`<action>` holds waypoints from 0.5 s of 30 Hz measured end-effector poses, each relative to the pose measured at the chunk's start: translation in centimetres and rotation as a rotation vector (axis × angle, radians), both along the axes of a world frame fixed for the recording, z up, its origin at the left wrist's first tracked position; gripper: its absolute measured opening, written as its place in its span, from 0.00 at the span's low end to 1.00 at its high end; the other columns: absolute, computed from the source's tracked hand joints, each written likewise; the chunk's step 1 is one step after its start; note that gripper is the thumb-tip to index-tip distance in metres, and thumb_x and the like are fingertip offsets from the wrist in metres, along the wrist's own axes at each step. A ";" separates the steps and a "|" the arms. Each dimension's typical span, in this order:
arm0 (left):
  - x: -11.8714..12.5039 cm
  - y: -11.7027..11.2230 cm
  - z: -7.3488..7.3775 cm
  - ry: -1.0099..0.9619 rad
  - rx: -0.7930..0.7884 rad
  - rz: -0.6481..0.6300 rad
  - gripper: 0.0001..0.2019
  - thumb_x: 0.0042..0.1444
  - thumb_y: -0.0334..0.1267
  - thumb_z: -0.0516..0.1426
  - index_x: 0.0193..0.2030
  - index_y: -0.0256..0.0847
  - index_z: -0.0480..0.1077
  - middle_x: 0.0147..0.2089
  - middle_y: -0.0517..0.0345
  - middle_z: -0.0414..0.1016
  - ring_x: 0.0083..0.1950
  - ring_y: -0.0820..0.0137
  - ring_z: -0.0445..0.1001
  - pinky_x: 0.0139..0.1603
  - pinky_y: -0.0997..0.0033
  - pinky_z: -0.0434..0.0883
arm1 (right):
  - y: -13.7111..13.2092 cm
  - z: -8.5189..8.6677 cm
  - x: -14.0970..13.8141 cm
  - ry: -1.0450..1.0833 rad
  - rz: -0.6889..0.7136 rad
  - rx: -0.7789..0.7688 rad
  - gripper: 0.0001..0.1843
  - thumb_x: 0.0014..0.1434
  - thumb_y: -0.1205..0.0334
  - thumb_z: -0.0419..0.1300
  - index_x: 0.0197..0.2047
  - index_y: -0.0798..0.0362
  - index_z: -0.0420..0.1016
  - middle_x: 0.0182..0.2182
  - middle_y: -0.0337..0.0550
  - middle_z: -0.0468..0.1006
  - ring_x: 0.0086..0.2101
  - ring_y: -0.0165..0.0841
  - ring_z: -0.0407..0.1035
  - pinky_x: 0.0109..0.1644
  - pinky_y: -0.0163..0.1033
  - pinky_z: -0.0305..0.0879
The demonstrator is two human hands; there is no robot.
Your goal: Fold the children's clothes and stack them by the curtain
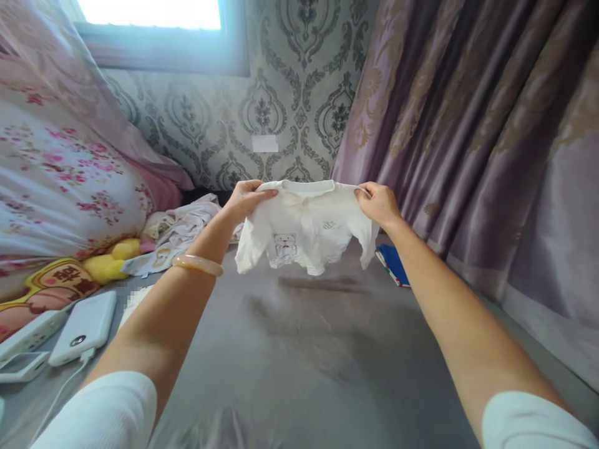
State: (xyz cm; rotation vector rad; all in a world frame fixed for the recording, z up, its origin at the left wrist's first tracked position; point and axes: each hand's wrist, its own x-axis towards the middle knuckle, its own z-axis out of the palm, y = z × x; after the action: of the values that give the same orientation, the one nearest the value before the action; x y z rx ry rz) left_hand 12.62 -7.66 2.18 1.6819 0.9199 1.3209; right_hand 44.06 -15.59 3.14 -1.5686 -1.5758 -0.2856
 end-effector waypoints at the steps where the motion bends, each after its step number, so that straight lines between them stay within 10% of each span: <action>1: -0.1 0.2 0.0 0.025 -0.015 -0.004 0.16 0.37 0.45 0.68 0.28 0.37 0.72 0.24 0.58 0.70 0.23 0.74 0.66 0.22 0.75 0.64 | -0.1 0.3 0.1 -0.045 -0.013 -0.003 0.16 0.59 0.57 0.54 0.41 0.57 0.78 0.34 0.49 0.81 0.34 0.38 0.72 0.42 0.39 0.64; 15: -1.9 1.8 0.7 0.297 -0.033 -0.200 0.14 0.44 0.47 0.64 0.35 0.41 0.78 0.30 0.50 0.78 0.27 0.68 0.74 0.28 0.68 0.72 | 0.6 1.2 4.1 -0.048 0.229 -0.334 0.13 0.54 0.59 0.60 0.39 0.56 0.80 0.30 0.41 0.80 0.31 0.32 0.71 0.36 0.35 0.65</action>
State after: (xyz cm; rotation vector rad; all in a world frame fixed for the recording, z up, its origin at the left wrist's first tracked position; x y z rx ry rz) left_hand 10.69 -5.86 2.87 1.9225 0.9067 0.9350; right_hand 48.21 -14.96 4.37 -1.6160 -1.8950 0.0712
